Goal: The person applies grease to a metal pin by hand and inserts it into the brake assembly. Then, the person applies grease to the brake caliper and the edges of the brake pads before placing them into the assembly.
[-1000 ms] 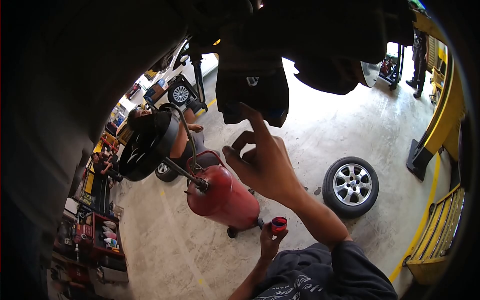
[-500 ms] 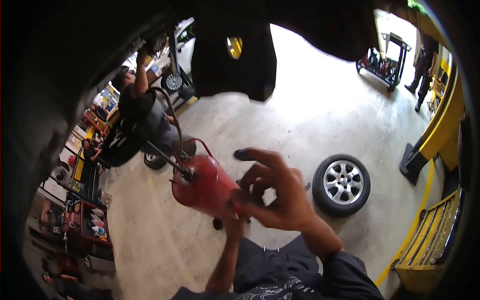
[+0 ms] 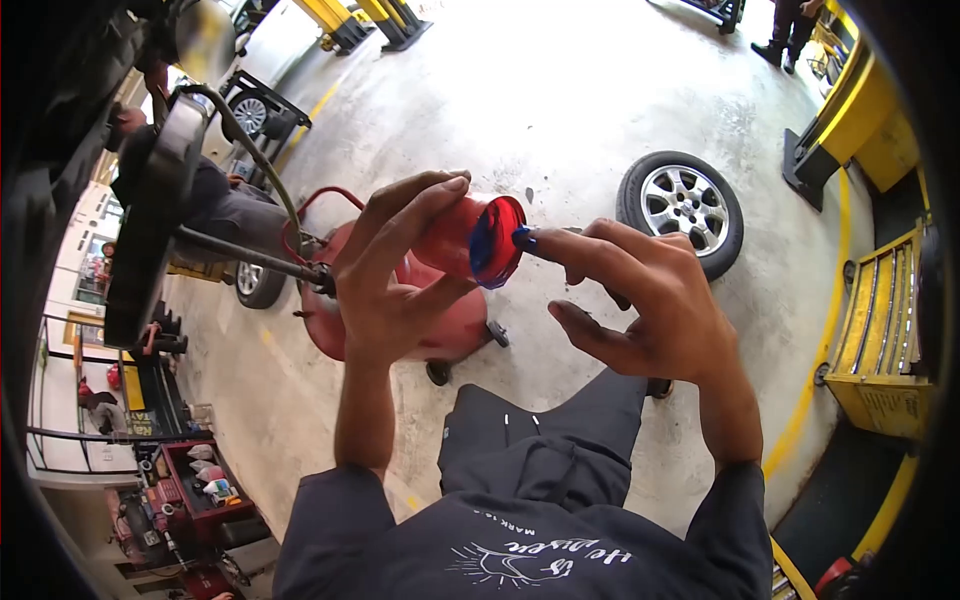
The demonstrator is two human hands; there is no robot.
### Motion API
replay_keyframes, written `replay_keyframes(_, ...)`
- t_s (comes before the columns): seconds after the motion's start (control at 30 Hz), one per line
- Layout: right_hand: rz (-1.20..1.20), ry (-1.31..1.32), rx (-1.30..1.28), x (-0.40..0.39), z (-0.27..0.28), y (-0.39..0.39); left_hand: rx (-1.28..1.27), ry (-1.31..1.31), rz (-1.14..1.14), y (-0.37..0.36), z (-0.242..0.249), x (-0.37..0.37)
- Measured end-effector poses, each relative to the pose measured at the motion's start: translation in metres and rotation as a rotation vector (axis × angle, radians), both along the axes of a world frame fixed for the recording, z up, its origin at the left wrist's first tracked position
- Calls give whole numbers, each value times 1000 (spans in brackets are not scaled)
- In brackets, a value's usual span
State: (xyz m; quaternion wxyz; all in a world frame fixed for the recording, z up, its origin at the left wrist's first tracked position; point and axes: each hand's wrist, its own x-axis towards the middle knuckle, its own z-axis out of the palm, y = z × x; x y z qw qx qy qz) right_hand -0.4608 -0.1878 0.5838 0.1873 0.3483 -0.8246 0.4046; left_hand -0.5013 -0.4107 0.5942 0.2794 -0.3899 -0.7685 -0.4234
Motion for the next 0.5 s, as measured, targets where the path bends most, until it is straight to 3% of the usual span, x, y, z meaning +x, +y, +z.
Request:
replay_keyframes(0.2, -56, -7, 155, 6, 8, -22, 38, 135, -16, -9, -3, -3)
replay_keyframes(0.33, -46, -7, 78, 11, 12, -31, 81, 350, -3, -7, 0, -12)
replay_keyframes(0.5, 83, -367, -124, 18, 27, -35, 126, 423, 26, -2, 2, -24)
